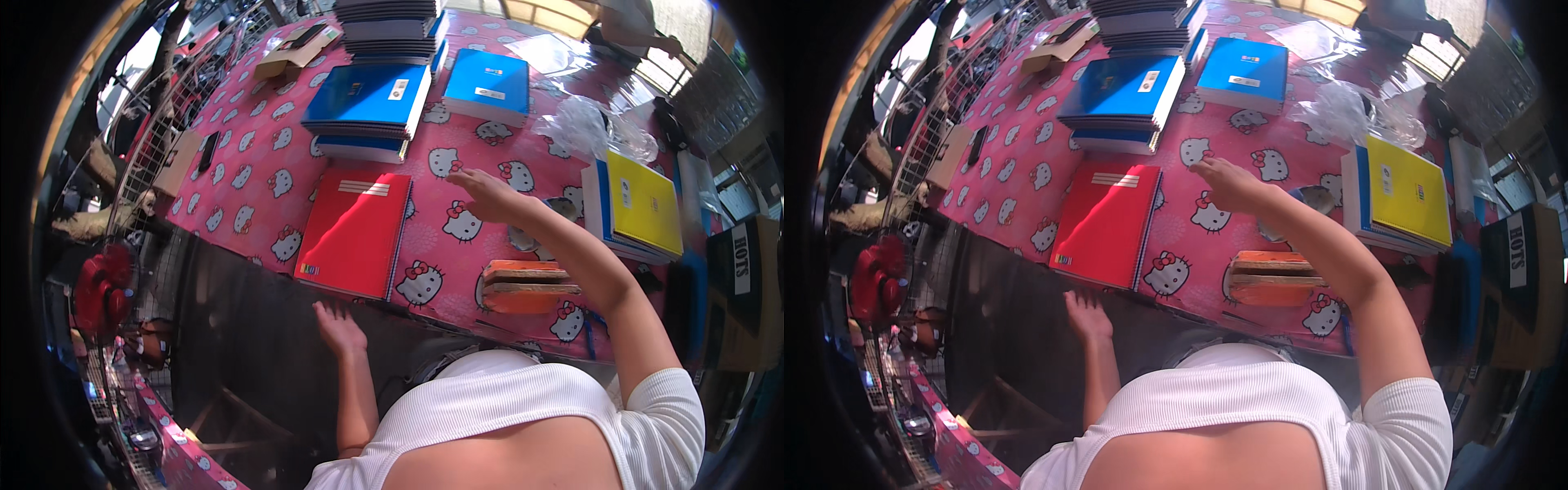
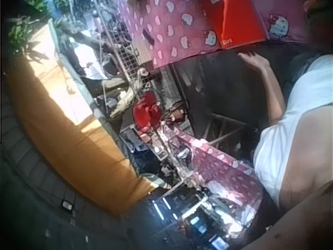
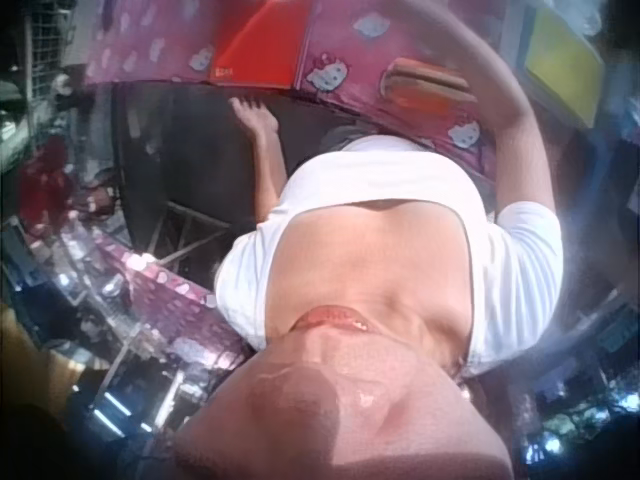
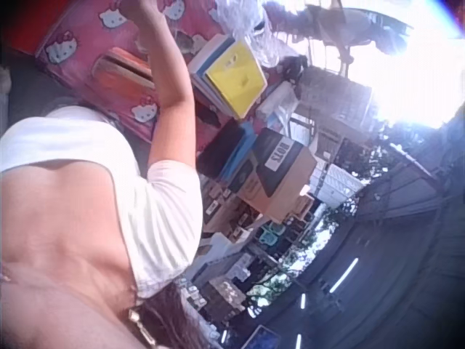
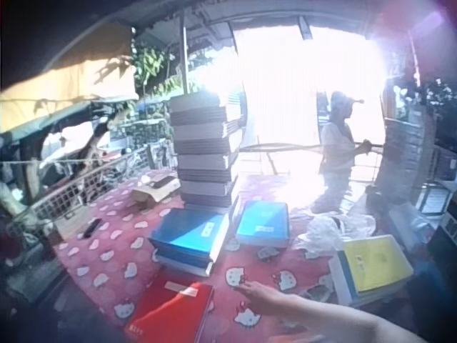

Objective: The person attaches spiral coils to notebooks. The person slides a notebook onto a tray, aligns the holes, inserts a spiral coil, and clips the ends of the coil with pliers.

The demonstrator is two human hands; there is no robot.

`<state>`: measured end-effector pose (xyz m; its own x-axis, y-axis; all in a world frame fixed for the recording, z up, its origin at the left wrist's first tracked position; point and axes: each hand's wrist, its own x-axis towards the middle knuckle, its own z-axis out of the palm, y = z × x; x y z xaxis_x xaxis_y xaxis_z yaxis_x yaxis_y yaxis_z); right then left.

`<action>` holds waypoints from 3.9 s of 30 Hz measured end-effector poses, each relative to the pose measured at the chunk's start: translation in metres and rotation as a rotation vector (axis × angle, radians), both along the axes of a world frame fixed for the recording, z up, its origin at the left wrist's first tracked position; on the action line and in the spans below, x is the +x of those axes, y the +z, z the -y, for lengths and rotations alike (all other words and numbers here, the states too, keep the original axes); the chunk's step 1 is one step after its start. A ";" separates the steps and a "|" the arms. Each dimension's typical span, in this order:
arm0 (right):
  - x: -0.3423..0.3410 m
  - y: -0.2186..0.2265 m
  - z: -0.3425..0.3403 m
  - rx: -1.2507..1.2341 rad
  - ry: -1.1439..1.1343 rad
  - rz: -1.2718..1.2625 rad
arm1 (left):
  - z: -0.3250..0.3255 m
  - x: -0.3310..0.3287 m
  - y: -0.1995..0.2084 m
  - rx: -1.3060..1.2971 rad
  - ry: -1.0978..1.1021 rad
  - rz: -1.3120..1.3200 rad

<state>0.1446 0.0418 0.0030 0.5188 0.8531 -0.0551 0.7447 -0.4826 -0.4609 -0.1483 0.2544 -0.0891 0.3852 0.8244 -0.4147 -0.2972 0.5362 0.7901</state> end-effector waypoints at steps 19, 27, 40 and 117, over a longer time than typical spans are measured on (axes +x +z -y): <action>0.067 -0.086 -0.150 0.061 -0.017 -0.281 | 0.006 0.024 0.027 -0.267 -0.116 0.148; 0.076 -0.077 -0.128 -0.100 0.345 0.112 | -0.065 -0.006 0.001 0.971 -0.198 -0.588; 0.062 -0.066 -0.144 -0.031 0.289 -0.045 | -0.176 0.003 -0.017 1.300 -0.672 -0.716; -0.009 -0.013 0.306 -0.048 -0.316 0.590 | 0.240 0.120 0.115 1.612 -1.257 0.008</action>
